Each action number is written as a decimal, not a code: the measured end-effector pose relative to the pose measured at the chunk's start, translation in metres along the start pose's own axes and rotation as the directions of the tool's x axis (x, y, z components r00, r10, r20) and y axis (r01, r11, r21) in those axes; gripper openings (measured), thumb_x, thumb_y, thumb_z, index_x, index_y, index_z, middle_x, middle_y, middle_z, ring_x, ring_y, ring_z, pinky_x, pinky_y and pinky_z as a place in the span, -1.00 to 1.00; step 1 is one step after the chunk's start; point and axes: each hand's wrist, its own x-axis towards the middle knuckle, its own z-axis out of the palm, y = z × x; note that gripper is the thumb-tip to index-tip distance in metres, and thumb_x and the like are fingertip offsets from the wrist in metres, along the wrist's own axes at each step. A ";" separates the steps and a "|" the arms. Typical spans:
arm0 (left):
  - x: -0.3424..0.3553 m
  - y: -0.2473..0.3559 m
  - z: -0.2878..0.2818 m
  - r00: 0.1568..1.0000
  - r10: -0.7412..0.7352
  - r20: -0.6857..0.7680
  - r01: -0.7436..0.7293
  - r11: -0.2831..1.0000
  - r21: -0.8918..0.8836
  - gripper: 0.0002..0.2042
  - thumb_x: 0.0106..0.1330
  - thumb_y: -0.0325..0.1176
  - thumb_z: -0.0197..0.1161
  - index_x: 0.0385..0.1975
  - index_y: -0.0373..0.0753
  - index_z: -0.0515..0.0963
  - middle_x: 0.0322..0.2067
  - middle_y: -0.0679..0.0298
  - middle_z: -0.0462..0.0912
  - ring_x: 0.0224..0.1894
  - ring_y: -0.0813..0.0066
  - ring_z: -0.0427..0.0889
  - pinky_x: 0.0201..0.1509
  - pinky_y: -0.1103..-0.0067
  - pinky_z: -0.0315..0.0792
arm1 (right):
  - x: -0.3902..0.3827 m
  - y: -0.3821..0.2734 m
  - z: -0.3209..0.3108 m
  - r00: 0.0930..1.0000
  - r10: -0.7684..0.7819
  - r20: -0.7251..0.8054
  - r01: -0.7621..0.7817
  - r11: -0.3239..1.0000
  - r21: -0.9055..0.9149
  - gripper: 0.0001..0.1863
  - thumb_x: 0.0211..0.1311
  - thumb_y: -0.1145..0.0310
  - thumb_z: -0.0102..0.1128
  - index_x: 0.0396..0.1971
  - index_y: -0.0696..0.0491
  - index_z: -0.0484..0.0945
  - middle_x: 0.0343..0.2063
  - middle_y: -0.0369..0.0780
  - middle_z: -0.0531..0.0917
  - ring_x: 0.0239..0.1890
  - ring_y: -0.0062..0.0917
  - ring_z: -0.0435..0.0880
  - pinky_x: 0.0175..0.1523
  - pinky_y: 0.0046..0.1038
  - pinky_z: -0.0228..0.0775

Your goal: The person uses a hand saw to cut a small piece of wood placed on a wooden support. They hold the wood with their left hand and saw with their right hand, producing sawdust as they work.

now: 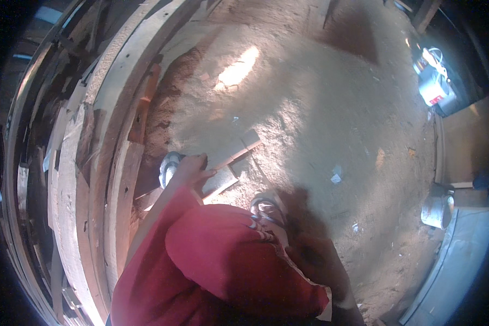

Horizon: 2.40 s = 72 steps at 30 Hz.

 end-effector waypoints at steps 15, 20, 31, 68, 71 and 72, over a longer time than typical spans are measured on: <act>0.006 0.016 -0.005 0.986 -0.166 0.011 0.166 0.985 -0.048 -0.36 0.22 0.19 0.46 -0.09 -0.35 0.55 -0.18 -0.15 0.70 -0.04 -0.25 0.66 0.11 0.09 0.50 | 0.000 0.025 0.002 0.989 0.110 0.094 -0.115 0.992 0.048 -0.67 0.37 0.42 0.42 -0.50 0.10 0.43 -0.64 -0.38 0.38 -0.50 -0.79 0.28 -0.45 -0.52 0.13; -0.003 0.021 -0.012 0.991 -0.133 -0.008 0.133 0.991 0.005 -0.43 0.26 0.11 0.45 -0.13 -0.37 0.57 -0.22 -0.14 0.70 -0.10 -0.18 0.69 0.02 0.14 0.50 | -0.009 0.028 -0.012 0.994 0.046 0.102 -0.047 0.999 0.009 -0.71 0.40 0.41 0.39 -0.47 0.10 0.46 -0.63 -0.37 0.38 -0.51 -0.78 0.30 -0.44 -0.52 0.17; 0.002 0.019 0.000 0.998 -0.063 -0.013 0.063 0.998 -0.021 -0.41 0.20 0.15 0.48 -0.22 -0.35 0.54 -0.34 -0.10 0.71 -0.18 -0.18 0.72 -0.05 0.11 0.56 | 0.007 0.058 -0.002 0.985 0.124 0.120 -0.131 0.990 0.045 -0.74 0.35 0.43 0.43 -0.44 0.11 0.48 -0.60 -0.41 0.42 -0.48 -0.80 0.34 -0.43 -0.55 0.20; -0.009 0.014 -0.005 0.996 -0.033 -0.080 0.024 0.993 -0.117 -0.30 0.11 0.26 0.50 -0.12 -0.35 0.60 -0.17 0.00 0.62 -0.06 -0.11 0.70 0.00 0.14 0.57 | 0.003 0.000 -0.016 0.965 -0.068 0.254 0.078 0.996 -0.031 -0.67 0.31 0.49 0.45 -0.44 0.07 0.38 -0.61 -0.43 0.47 -0.59 -0.82 0.43 -0.55 -0.60 0.21; -0.008 0.012 -0.001 0.993 -0.016 -0.121 0.002 0.993 -0.114 -0.30 0.11 0.27 0.49 -0.12 -0.35 0.60 -0.19 -0.01 0.63 -0.07 -0.14 0.70 -0.01 0.13 0.56 | 0.006 -0.026 -0.015 0.914 0.327 0.240 -0.349 0.936 0.054 -0.66 0.29 0.49 0.45 -0.43 0.06 0.36 -0.60 -0.42 0.45 -0.62 -0.81 0.44 -0.58 -0.58 0.20; -0.005 0.012 -0.002 0.992 -0.018 -0.124 0.004 0.993 -0.115 -0.30 0.12 0.27 0.48 -0.12 -0.34 0.60 -0.18 -0.02 0.63 -0.07 -0.13 0.70 -0.01 0.14 0.57 | 0.009 -0.026 -0.012 0.898 0.384 0.213 -0.404 0.912 0.063 -0.66 0.28 0.49 0.46 -0.43 0.05 0.36 -0.60 -0.42 0.44 -0.63 -0.80 0.44 -0.59 -0.58 0.19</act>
